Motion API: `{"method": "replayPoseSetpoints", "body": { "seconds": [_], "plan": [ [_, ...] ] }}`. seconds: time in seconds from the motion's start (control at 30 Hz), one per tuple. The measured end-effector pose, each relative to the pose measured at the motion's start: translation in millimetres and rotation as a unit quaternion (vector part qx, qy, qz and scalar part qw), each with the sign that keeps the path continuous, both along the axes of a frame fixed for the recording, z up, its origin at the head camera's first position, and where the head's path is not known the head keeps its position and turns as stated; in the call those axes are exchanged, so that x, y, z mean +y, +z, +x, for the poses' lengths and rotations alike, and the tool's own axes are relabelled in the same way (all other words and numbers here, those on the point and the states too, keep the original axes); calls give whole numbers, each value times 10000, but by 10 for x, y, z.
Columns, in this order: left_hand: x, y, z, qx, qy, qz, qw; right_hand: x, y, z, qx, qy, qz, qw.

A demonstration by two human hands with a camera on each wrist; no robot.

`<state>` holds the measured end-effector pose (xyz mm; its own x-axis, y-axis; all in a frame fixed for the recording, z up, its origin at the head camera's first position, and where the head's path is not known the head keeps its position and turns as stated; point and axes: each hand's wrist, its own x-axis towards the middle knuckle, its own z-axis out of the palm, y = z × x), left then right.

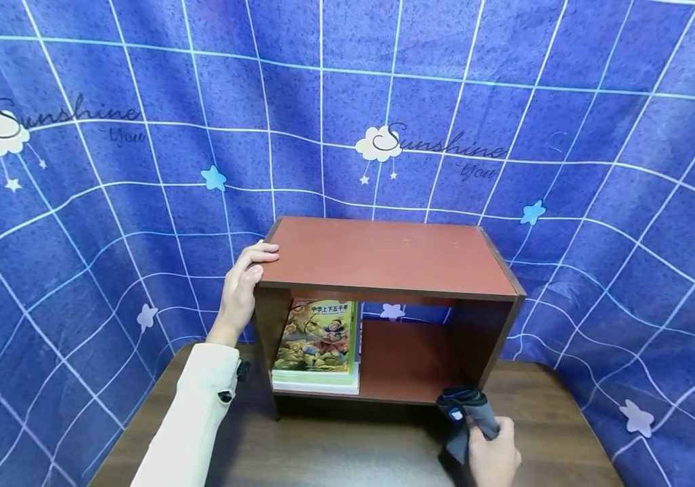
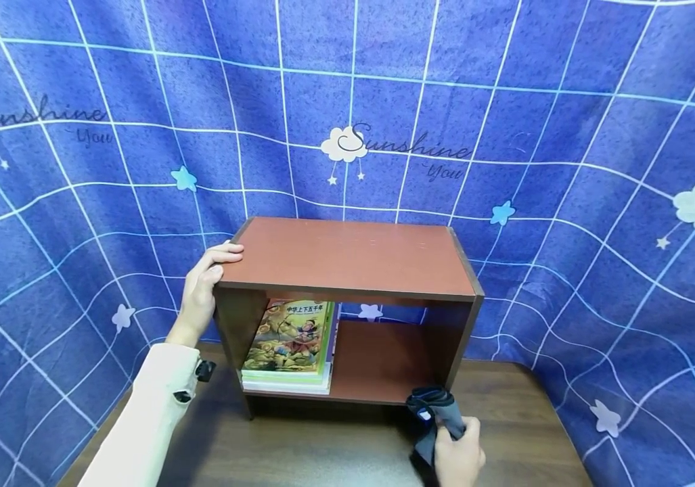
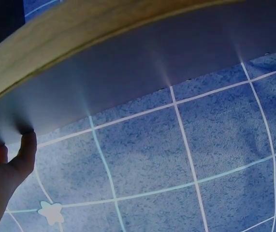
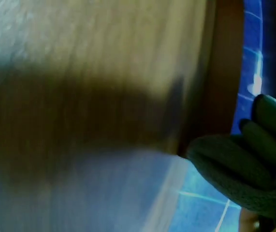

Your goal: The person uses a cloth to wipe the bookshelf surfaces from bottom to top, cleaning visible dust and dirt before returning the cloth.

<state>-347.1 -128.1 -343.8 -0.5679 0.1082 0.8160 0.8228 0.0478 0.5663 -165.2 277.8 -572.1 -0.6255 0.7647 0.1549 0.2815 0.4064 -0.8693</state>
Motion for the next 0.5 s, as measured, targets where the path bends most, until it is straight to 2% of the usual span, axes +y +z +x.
{"method": "replayPoseSetpoints", "body": {
  "seconds": [0.17,0.3,0.4,0.5],
  "plan": [
    [3,-13,4,-24,17,52,10000,200,99,88,-65,75,160,9998],
    [2,-24,6,7,-7,97,10000,457,209,137,68,-182,40,9998],
    [3,-27,1,26,-24,143,9999,688,409,124,466,-308,-84,9984],
    [9,-24,-10,49,-43,200,9998,883,773,55,1032,-145,-24,9945]
  ]
}}
